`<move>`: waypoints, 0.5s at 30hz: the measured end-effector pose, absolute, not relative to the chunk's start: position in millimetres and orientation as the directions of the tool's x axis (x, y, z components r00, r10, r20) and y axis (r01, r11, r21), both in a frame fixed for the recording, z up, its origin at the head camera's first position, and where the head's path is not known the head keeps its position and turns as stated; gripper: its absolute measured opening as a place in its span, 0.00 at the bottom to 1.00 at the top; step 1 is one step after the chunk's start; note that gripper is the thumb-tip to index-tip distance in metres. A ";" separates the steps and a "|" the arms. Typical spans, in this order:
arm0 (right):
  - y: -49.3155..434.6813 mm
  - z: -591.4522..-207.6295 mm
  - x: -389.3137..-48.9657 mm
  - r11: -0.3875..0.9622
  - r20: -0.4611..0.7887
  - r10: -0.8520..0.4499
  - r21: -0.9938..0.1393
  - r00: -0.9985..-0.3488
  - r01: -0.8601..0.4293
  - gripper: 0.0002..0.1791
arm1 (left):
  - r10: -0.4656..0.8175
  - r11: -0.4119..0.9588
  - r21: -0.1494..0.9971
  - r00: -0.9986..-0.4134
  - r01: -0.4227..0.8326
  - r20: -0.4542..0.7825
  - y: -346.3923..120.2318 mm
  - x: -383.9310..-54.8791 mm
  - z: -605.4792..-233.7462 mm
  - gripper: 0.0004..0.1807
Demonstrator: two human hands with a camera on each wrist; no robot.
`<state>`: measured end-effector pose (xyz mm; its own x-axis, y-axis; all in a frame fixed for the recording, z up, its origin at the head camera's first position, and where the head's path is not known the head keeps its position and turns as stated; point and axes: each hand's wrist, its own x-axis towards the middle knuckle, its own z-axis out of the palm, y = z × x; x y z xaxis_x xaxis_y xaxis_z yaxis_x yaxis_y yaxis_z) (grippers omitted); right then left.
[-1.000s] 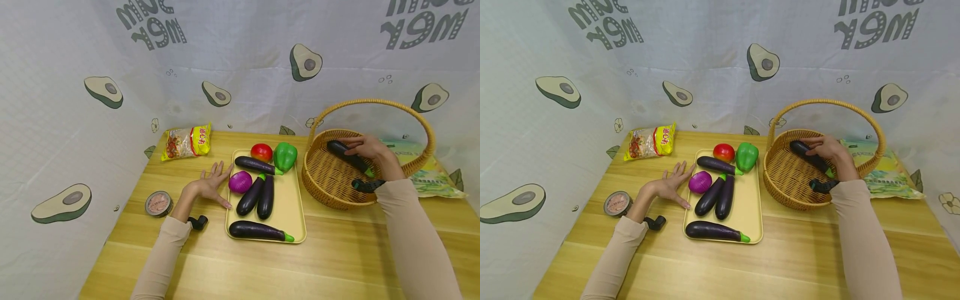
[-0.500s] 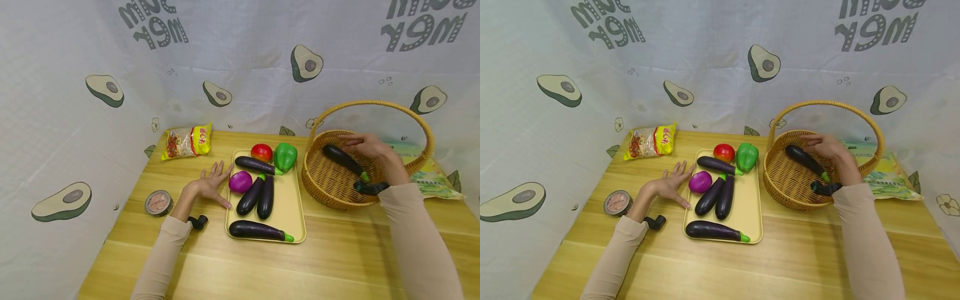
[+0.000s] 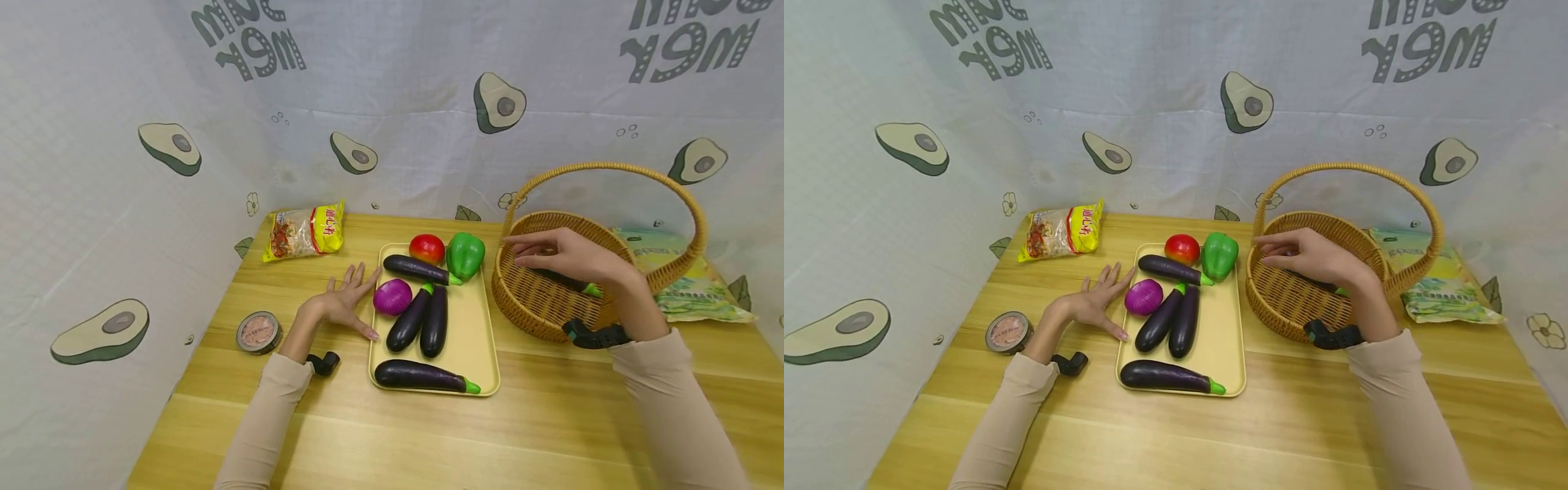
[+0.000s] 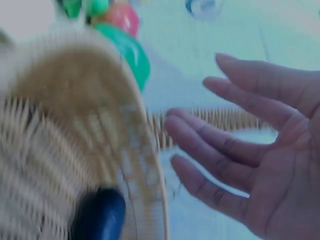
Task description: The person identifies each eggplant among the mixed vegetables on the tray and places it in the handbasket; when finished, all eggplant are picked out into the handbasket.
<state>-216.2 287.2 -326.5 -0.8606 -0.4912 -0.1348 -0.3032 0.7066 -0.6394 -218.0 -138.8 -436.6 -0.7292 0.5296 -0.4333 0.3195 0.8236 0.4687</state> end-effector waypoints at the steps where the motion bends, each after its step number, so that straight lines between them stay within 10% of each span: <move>1: 279.0 -326.7 -213.8 0.695 -0.127 -0.503 -0.647 -0.855 -0.313 0.26 | 0.529 0.824 0.468 -0.730 0.320 -0.433 -138.9 -218.0 -436.9 0.75; 15: 177.6 -380.0 -222.3 0.663 -0.008 -0.502 -0.646 -0.865 -0.379 0.34 | 0.530 0.822 0.473 -0.732 0.318 -0.429 -139.8 -219.4 -438.1 0.75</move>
<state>-222.3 177.6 -380.0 -0.8648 -0.5021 -0.0083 -0.3785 0.6626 -0.6463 -219.4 -139.8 -438.1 -0.7317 0.5300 -0.4286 0.3181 0.8217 0.4729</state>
